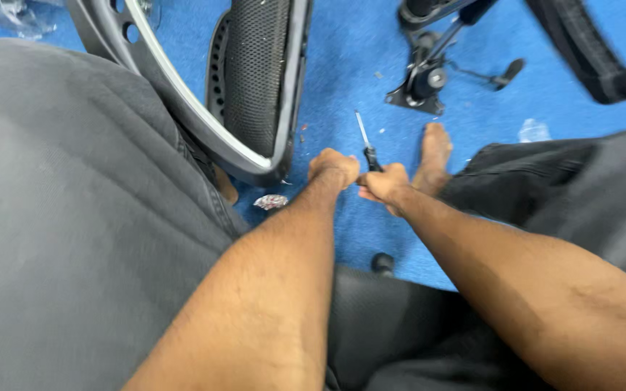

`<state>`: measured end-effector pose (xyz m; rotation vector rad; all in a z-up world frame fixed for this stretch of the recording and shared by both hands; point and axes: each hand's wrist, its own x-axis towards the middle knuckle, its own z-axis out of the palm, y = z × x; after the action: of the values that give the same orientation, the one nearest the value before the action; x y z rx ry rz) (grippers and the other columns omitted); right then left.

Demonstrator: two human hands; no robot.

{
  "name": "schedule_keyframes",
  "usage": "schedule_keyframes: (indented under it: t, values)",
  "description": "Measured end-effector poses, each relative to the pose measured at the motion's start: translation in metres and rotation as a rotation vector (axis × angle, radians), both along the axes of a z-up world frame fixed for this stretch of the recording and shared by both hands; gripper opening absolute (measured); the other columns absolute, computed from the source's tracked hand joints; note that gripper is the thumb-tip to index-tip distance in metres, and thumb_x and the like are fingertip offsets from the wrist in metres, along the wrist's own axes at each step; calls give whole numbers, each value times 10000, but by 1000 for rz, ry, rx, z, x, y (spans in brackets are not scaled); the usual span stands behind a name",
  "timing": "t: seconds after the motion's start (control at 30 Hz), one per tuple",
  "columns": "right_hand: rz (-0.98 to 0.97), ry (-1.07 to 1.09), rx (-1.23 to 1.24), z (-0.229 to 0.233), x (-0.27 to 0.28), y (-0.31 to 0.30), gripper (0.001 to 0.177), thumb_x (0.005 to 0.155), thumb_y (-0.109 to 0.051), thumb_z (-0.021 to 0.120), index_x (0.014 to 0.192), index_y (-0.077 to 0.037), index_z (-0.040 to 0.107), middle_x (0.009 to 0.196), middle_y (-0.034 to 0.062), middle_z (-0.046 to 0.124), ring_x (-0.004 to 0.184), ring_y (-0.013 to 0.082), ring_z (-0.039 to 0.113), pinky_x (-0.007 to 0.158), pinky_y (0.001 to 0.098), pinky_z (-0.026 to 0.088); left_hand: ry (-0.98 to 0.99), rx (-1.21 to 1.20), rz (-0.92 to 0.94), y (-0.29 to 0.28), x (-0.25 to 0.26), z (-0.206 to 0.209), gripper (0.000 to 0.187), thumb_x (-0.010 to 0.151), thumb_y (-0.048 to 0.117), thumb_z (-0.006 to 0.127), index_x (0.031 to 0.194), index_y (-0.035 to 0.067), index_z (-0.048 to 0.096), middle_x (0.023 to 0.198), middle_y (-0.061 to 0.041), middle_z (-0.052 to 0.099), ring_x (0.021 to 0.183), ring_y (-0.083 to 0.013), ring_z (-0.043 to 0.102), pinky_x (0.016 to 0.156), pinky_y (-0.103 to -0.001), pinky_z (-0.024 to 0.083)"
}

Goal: The person attaches a curved metal frame to a black mesh chair back using a screwdriver. They align the frame, insert screws, and tighten them sequentially to secure the frame to the backrest.

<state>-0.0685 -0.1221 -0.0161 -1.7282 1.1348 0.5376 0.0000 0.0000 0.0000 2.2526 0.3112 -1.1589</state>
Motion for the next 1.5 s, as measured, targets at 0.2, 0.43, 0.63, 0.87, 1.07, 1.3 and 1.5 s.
schedule_keyframes:
  t: [0.2,0.43,0.63,0.87,1.07,1.3,1.5]
  values:
    - [-219,-128,320,52,21,6,113,882,6,632,928,100,676,842,156,711,679,208,737,607,300,655,3,-56,66,1,-4,49,391,842,318,751,1102,27,760,1186,-177,739,1078,-275,721,904,-387,609]
    - [-211,-167,399,97,19,-6,115,899,-38,701,905,76,687,823,142,689,617,156,666,567,250,610,315,-655,561,-1,3,49,174,932,147,632,1035,20,693,952,-129,720,806,-243,703,764,-479,656]
    - [-297,-285,523,126,23,7,133,919,-69,720,919,59,685,836,117,678,639,151,681,592,234,625,290,-817,759,16,11,76,228,907,38,615,1106,-64,661,1071,-187,706,891,-330,720,805,-542,660]
    - [-396,-413,515,148,22,30,83,906,8,713,943,82,705,874,130,712,728,174,725,645,219,651,288,-936,923,29,11,98,309,936,58,601,1223,-56,616,1261,-201,650,1145,-382,676,909,-571,627]
    - [-343,-462,460,166,36,53,96,878,21,745,943,88,725,909,141,732,759,181,731,644,211,635,249,-998,1011,41,24,96,358,945,94,603,1276,-41,582,1313,-192,642,1175,-358,665,955,-567,602]
    - [-285,-607,575,187,56,72,95,875,11,726,951,63,749,933,122,755,779,156,732,692,203,630,28,-919,1011,65,33,145,316,901,134,708,1170,-23,657,1132,-164,707,929,-320,722,806,-493,627]
    - [-273,-553,469,191,64,86,94,886,11,741,940,86,724,930,123,729,778,180,715,669,228,647,-867,-189,643,103,28,206,226,859,311,753,976,133,829,977,-149,805,861,-328,750,830,-442,582]
